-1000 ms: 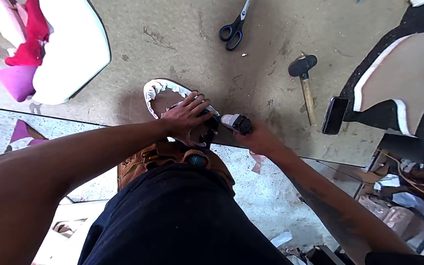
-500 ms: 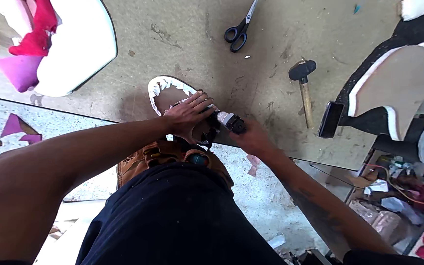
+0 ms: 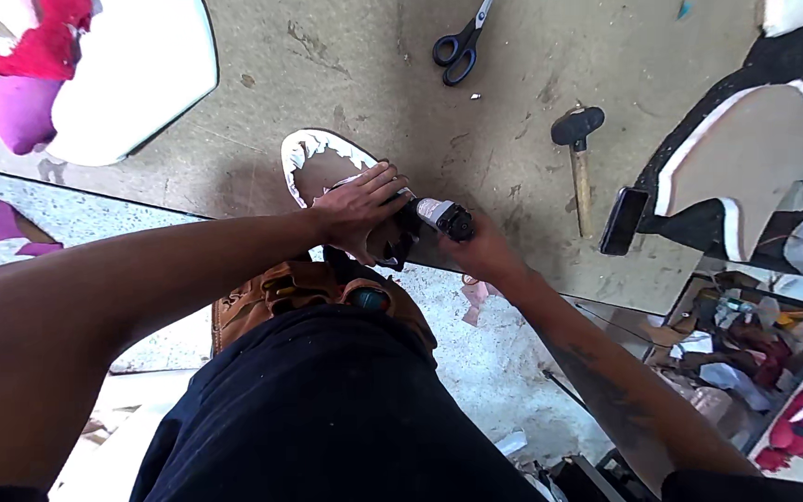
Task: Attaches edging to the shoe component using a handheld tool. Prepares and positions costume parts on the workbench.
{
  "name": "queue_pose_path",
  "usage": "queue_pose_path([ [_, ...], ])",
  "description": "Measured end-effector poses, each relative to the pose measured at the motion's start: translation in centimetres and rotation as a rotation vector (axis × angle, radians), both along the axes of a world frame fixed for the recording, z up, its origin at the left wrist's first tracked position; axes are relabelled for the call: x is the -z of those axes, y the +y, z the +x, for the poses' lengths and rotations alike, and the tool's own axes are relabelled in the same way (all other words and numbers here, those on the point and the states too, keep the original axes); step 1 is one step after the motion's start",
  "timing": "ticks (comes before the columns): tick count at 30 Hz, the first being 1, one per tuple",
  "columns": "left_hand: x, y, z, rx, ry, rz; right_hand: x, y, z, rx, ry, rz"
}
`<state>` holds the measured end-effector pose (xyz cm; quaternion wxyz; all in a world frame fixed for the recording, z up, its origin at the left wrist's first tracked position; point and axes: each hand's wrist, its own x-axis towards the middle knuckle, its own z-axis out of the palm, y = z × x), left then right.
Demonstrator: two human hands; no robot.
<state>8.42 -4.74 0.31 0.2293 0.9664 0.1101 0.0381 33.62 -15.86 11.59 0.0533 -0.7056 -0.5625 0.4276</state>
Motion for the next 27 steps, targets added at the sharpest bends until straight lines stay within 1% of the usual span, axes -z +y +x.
queue_pose_path([
  [2,-0.1,0.2,0.1,0.0,0.001,0.004,-0.1,0.3,0.1,-0.004,-0.028,-0.03],
  [5,-0.2,0.1,0.0,0.005,0.016,0.007,-0.1,0.1,-0.1,0.011,-0.035,-0.005],
  [7,-0.5,0.7,0.2,0.058,0.03,0.005,-0.4,-0.3,0.0,0.036,-0.019,-0.007],
  [8,-0.7,1.4,0.1,0.119,0.054,0.01,-0.7,-0.7,0.1,0.062,-0.004,-0.024],
  [10,-1.4,2.9,-0.5,0.308,0.103,0.002,-1.4,-2.3,0.2,0.12,0.037,-0.032],
  [12,-2.1,4.7,-1.6,0.488,0.092,0.0,-2.2,-4.0,0.4,0.139,0.0,-0.038],
  [13,-2.9,5.8,-2.1,0.523,0.091,-0.015,-2.5,-4.6,0.4,0.15,-0.029,-0.052],
  [14,-4.1,7.1,-2.6,0.491,0.09,-0.042,-2.8,-5.0,0.3,0.159,-0.057,-0.058],
  [15,-4.9,8.4,-3.1,0.385,0.049,-0.078,-2.9,-5.2,0.1,0.163,-0.071,-0.051],
  [16,-5.1,9.4,-3.5,0.211,-0.037,-0.121,-2.9,-5.4,-0.1,0.157,-0.067,-0.032],
  [17,-4.9,10.3,-3.7,0.008,-0.097,-0.112,-2.8,-5.5,-0.3,0.149,-0.041,-0.013],
  [18,-4.6,10.7,-3.7,-0.194,-0.103,-0.093,-2.8,-5.3,-0.7,0.142,-0.011,-0.001],
  [19,-3.9,10.8,-3.6,-0.352,-0.081,-0.086,-2.8,-4.9,-1.2,0.134,0.028,0.001],
  [20,-3.0,10.4,-3.5,-0.457,-0.061,-0.094,-2.6,-4.2,-1.8,0.136,0.064,-0.002],
  [22,-1.2,9.4,-3.5,-0.589,-0.099,-0.112,-2.6,-2.4,-3.6,0.126,0.085,-0.029],
  [23,-0.5,8.9,-3.3,-0.625,-0.136,-0.114,-2.6,-1.7,-4.6,0.11,0.079,-0.016],
  [26,-0.2,8.1,-3.0,-0.66,-0.167,-0.098,-2.4,0.1,-7.2,0.072,0.035,0.005],
  [27,-0.3,8.1,-3.0,-0.66,-0.168,-0.095,-2.4,0.6,-8.0,0.077,0.03,-0.02],
])
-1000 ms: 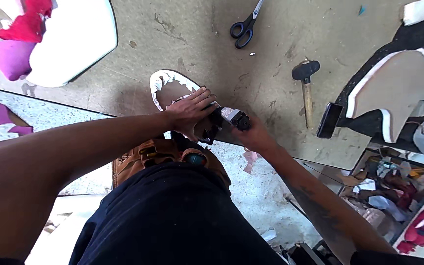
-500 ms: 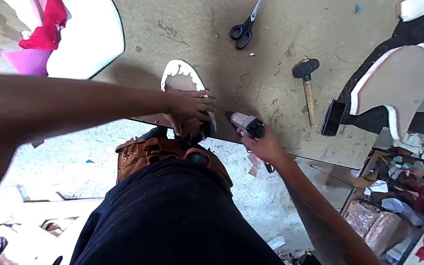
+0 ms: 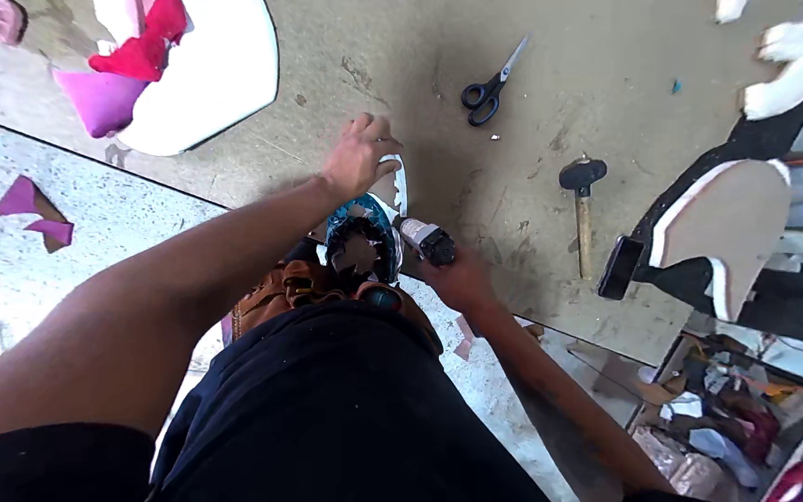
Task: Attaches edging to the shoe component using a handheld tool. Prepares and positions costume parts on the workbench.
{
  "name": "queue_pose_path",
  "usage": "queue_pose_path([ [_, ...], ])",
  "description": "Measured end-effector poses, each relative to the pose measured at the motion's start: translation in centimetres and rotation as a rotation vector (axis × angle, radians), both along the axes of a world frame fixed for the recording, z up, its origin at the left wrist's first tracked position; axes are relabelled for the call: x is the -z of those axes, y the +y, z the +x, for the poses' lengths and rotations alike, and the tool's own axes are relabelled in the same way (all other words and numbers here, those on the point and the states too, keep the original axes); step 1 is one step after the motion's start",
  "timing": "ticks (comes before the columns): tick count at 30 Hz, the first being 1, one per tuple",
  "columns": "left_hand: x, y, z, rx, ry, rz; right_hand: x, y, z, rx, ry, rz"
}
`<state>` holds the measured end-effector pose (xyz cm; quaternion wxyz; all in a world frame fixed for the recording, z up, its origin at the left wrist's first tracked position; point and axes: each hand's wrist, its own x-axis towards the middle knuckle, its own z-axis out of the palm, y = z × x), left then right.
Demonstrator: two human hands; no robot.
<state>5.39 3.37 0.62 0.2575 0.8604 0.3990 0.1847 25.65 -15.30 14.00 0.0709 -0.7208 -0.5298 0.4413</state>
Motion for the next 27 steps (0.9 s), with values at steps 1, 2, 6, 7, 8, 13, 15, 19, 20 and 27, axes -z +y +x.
queue_pose_path([
  [1,0.0,0.2,-0.1,0.001,0.001,0.007,0.1,0.4,-0.6,0.015,-0.003,-0.027],
  [2,-0.1,0.4,-0.2,0.004,0.01,0.012,0.5,0.7,-1.0,0.033,-0.006,-0.044],
  [6,0.3,0.6,-0.2,0.027,0.045,0.024,1.5,0.5,-1.0,0.045,0.054,-0.057],
  [7,0.5,0.4,-0.2,0.03,0.042,0.023,1.5,0.4,-1.0,0.04,0.058,-0.077],
  [8,0.6,0.4,-0.1,0.032,0.039,0.023,1.5,0.3,-1.2,0.035,0.052,-0.082],
  [13,0.5,0.7,-0.1,0.046,0.05,0.007,1.7,-0.1,-2.7,0.019,-0.052,-0.005],
  [15,0.5,0.7,-0.1,0.056,0.051,0.006,1.6,-0.3,-3.7,0.038,-0.093,-0.012],
  [19,0.7,0.5,0.0,0.061,0.049,0.012,1.4,-0.3,-4.7,0.094,-0.18,-0.088],
  [20,0.7,0.6,-0.1,0.057,0.04,0.014,1.4,-0.3,-4.8,0.104,-0.185,-0.081],
  [27,0.6,0.7,-0.2,0.049,0.009,-0.007,0.8,-0.1,-6.0,0.148,-0.253,-0.12],
])
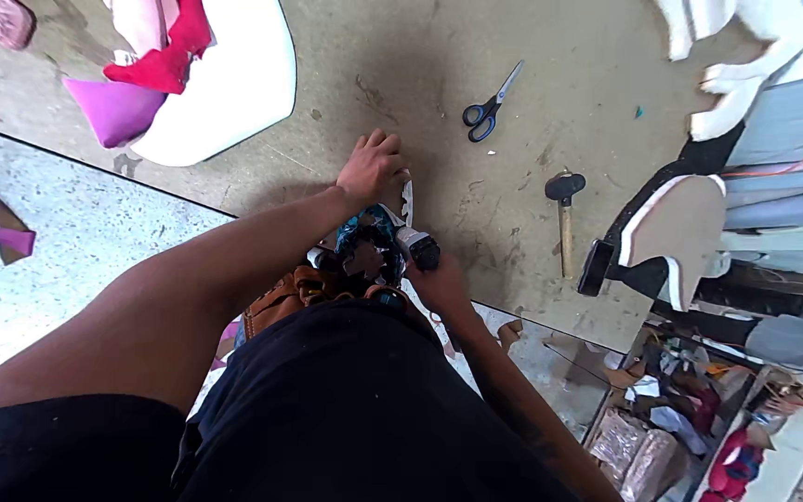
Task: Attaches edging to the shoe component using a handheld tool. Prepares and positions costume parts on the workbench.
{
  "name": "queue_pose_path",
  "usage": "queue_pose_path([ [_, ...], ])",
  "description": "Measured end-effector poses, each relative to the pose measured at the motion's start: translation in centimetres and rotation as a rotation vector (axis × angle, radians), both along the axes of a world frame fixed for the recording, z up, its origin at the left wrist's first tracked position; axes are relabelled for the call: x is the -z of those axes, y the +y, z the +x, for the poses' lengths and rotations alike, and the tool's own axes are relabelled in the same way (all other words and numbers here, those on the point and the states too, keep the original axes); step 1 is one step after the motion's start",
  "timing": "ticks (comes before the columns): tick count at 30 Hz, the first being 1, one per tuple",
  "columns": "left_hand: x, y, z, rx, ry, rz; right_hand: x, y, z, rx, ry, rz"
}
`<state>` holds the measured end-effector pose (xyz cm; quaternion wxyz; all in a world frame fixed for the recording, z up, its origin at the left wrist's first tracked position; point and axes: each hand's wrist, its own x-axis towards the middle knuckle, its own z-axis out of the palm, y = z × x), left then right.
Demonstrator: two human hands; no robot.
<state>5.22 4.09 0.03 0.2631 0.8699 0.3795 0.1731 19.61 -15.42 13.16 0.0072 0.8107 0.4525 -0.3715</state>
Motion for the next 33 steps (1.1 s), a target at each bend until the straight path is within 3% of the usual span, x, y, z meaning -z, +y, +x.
queue_pose_path([
  [4,-0.4,-0.4,-0.4,-0.055,-0.097,-0.108,0.8,-0.6,0.1,0.003,0.003,-0.005],
  [10,-4.6,-3.6,-6.1,-0.447,-0.211,-0.687,0.0,-3.3,3.4,0.152,0.232,0.214],
  [14,-3.3,-6.4,-8.1,-0.353,-0.173,-0.904,-1.3,-4.3,5.6,0.089,0.255,0.269],
  [17,-2.6,-7.6,-7.6,-0.299,-0.213,-0.99,-1.2,-4.6,5.3,0.027,0.205,0.217],
  [20,-2.2,-9.2,-6.9,-0.388,-0.308,-1.087,-0.1,-5.0,4.0,0.044,0.2,0.175],
  [26,-1.5,-10.8,-5.8,-0.433,-0.405,-1.016,1.3,-8.2,2.4,0.139,0.215,0.172],
  [33,-2.5,-11.0,-4.8,-0.504,-0.388,-1.101,2.2,-9.7,1.7,0.159,0.198,0.16],
])
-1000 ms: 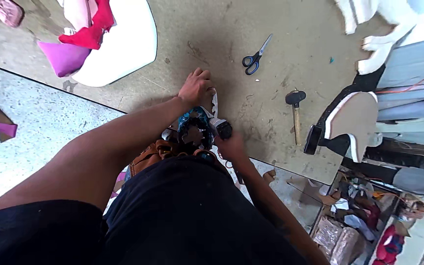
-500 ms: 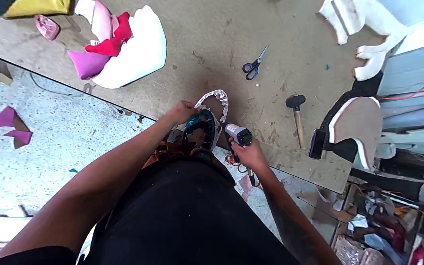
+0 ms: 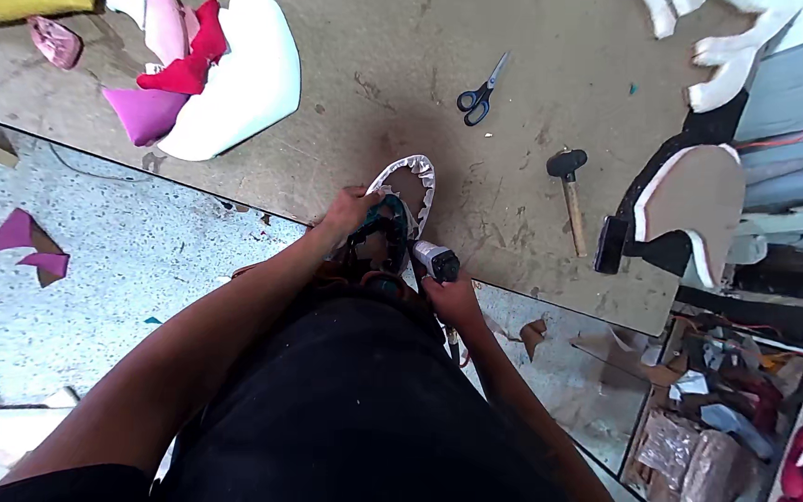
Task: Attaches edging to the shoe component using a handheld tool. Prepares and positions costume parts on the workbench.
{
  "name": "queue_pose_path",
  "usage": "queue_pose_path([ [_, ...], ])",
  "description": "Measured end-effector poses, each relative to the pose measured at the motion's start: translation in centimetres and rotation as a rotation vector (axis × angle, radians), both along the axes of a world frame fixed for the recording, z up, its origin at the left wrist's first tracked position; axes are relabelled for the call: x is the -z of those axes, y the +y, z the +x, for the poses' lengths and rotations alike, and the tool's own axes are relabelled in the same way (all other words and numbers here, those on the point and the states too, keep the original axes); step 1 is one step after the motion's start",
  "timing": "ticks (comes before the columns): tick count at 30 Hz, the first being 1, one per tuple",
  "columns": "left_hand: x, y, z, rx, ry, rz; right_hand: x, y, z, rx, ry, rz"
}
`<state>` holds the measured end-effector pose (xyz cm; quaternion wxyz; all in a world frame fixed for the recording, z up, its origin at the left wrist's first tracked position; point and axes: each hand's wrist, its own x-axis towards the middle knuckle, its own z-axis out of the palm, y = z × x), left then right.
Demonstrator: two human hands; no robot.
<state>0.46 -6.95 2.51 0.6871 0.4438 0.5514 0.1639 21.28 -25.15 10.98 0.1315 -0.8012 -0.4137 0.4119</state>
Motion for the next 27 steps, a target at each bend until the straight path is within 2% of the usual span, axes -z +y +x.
queue_pose_path([
  [5,0.8,-0.3,-0.1,-0.062,-0.029,-0.067,0.5,0.0,-0.2,0.012,0.009,0.038],
  [12,1.1,-0.1,0.1,-0.089,-0.033,-0.084,0.0,1.0,0.1,0.0,-0.084,-0.095],
  [18,2.5,0.1,0.2,0.065,-0.023,0.057,-1.0,3.6,1.1,-0.079,-0.02,0.048],
  [20,2.5,0.0,0.3,0.07,-0.029,0.08,-1.1,5.1,1.3,-0.132,-0.073,0.045],
  [27,1.6,0.8,0.2,0.121,0.024,0.01,-0.6,7.7,1.6,-0.218,-0.089,0.066],
])
